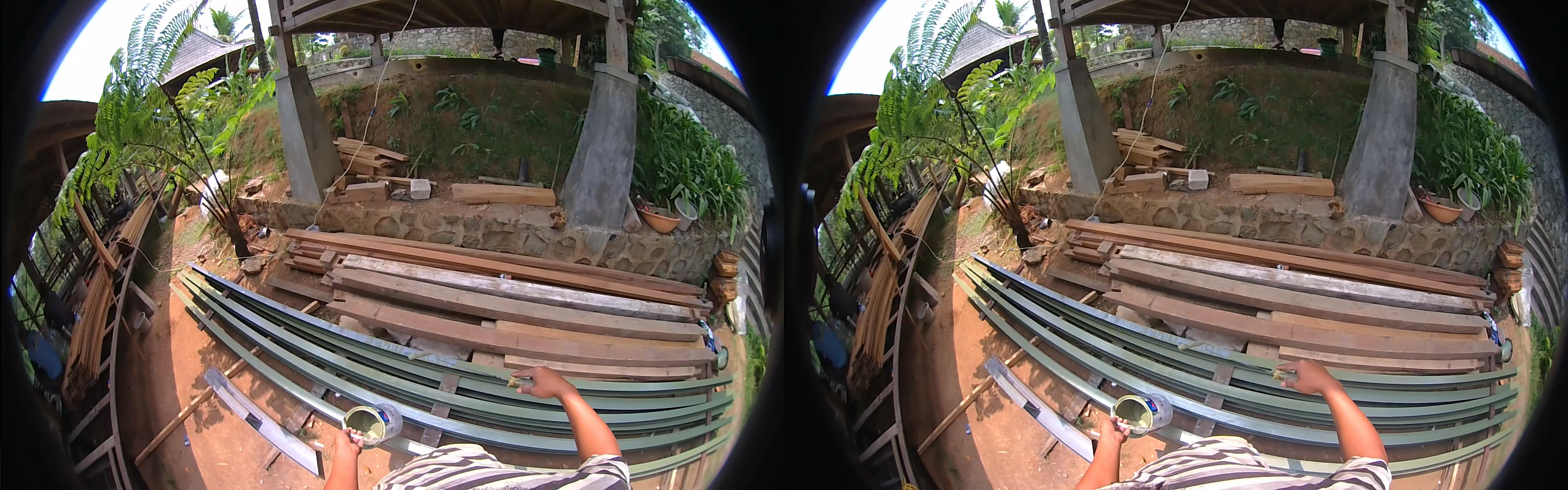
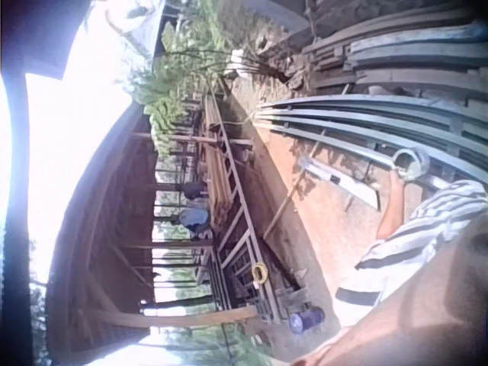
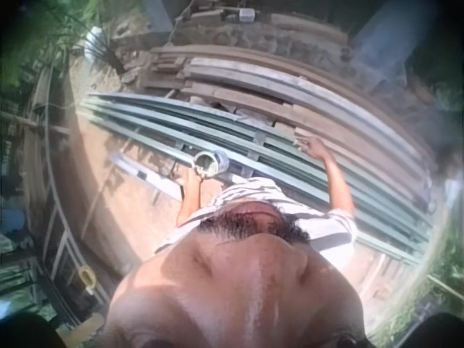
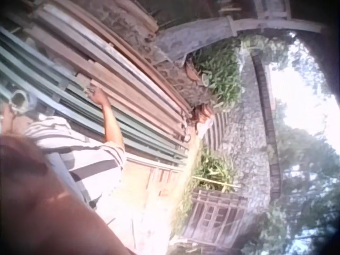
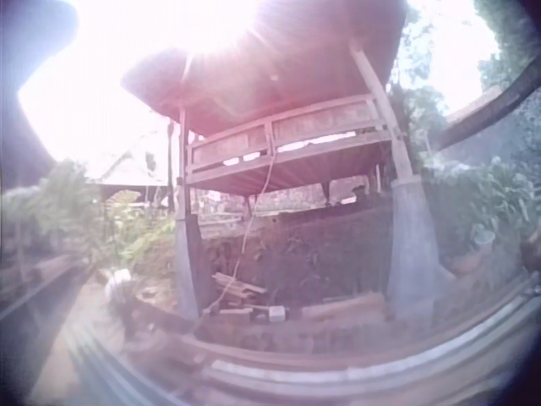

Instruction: The person paints several long green slats stacked on top of other wooden beams using a brush dipped in a bucket of green paint, then moves to a separate area to pick up a paint can lid and wipe paint off their hand.

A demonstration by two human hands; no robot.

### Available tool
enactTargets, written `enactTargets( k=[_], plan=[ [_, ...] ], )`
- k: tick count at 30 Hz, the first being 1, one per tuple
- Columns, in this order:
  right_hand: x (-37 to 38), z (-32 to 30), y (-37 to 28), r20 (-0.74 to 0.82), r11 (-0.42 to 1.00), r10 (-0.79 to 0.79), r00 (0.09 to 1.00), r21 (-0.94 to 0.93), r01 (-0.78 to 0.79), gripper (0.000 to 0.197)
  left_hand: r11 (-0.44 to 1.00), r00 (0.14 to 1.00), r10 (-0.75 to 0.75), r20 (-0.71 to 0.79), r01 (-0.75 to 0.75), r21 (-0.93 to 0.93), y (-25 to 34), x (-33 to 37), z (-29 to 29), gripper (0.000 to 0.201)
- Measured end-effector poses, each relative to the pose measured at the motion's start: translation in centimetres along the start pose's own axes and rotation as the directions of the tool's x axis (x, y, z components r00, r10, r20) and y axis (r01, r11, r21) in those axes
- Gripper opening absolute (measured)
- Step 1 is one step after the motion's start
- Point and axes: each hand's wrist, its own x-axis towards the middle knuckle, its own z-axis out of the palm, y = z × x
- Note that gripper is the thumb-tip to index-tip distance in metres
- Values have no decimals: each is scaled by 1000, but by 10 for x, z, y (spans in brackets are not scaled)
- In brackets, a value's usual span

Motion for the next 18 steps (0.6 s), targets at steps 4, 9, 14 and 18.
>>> enactTargets(
  k=[4, 9, 14, 18],
  plan=[
    [34, 9, 1, 175, 933, 317, 932, 118, -340, 48, 990, 995, 21, -100, -34, -134, 6, -5, -30, 13],
    [75, 30, 66, 58, 966, 225, 973, -146, -215, 47, 956, 965, 3, -263, -80, -283, -11, -23, -93, 13],
    [101, 20, 89, 76, 949, 253, 965, -216, -232, 46, 943, 906, -48, -420, -98, -319, -45, -35, -185, 14],
    [109, -13, 73, 54, 918, 263, 963, -320, -232, 45, 872, 840, -39, -541, -236, -429, -78, -40, -253, 13]
  ],
)
